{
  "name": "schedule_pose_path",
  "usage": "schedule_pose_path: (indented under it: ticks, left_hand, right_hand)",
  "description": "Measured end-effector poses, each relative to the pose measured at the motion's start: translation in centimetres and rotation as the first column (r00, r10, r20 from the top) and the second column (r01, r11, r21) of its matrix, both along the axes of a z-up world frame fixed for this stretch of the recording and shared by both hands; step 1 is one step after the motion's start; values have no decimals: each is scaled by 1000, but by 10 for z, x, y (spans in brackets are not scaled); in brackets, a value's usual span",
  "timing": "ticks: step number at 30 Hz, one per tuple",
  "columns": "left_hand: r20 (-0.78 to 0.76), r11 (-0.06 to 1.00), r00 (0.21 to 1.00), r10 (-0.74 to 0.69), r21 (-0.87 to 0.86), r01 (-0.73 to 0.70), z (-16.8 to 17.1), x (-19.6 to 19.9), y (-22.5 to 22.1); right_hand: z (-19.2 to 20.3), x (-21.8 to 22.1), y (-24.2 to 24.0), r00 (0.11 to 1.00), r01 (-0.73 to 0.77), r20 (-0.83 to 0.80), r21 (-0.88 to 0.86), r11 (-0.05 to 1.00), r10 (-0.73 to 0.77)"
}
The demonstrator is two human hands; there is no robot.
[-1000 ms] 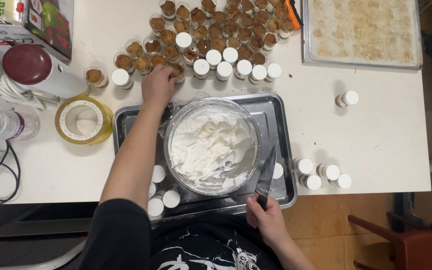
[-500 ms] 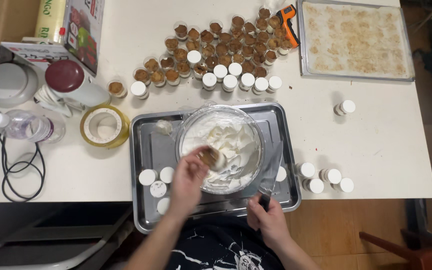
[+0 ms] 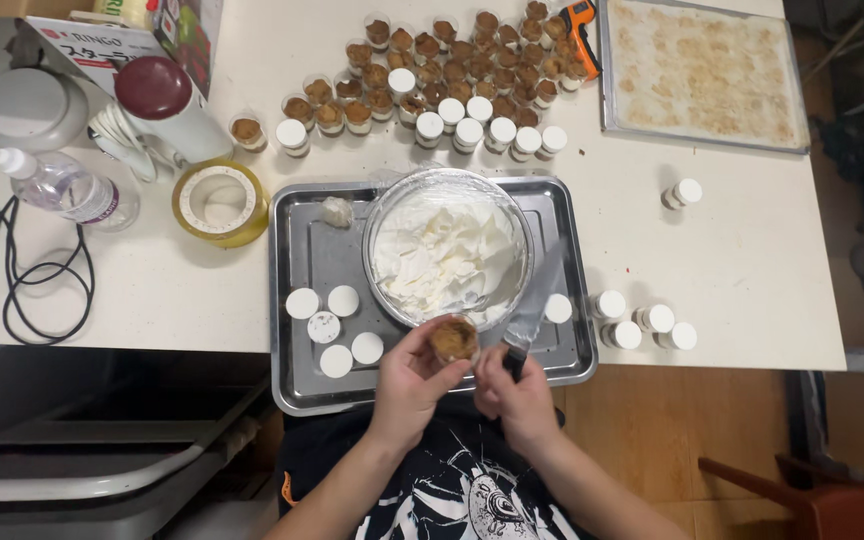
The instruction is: The person fills small cups with a white substance from a bowl using a knife and then organizes the cups on a table.
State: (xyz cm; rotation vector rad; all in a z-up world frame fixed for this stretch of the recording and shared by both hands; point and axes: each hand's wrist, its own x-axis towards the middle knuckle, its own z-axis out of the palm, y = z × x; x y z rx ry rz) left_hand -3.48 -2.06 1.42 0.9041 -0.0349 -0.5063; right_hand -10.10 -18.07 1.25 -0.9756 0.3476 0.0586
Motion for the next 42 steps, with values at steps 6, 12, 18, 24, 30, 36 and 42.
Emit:
schedule_pose_path:
  ticks: [6,12,18,24,30,36,42]
  left_hand:
    - [62,990,995,84,111,-91,-6,-7,22]
    - [135,972,978,157,151,-177,-11,-6,38]
    - [164,963,971,172,179,-201,-12,-10,42]
    - [165,953,972,170,223,-205,-14,-9,46]
    - [137,966,986,99,223,-128,-12,0,37]
    - [168,949,981,94,283,-139,-6,6,41]
    - [155,948,981,116,278,-156,-11,1,41]
  right_hand:
    - [25,10,-56,952,-223,-279,-359,906,124]
    - [71,38,-109,907,-403,-373,-903,150,197]
    - [108,79,-108,884,-412,-446,-885,-218,139]
    - [75,84,-109,877,-440,-392,-888,136,278]
    - [-3,38,-85,906,-422,-311,-687,591,286]
    - [-28,1,-79,976,-153,-213,-542,827,42]
    - [-27,-12,-94,958,35,-243,-431,902,-153]
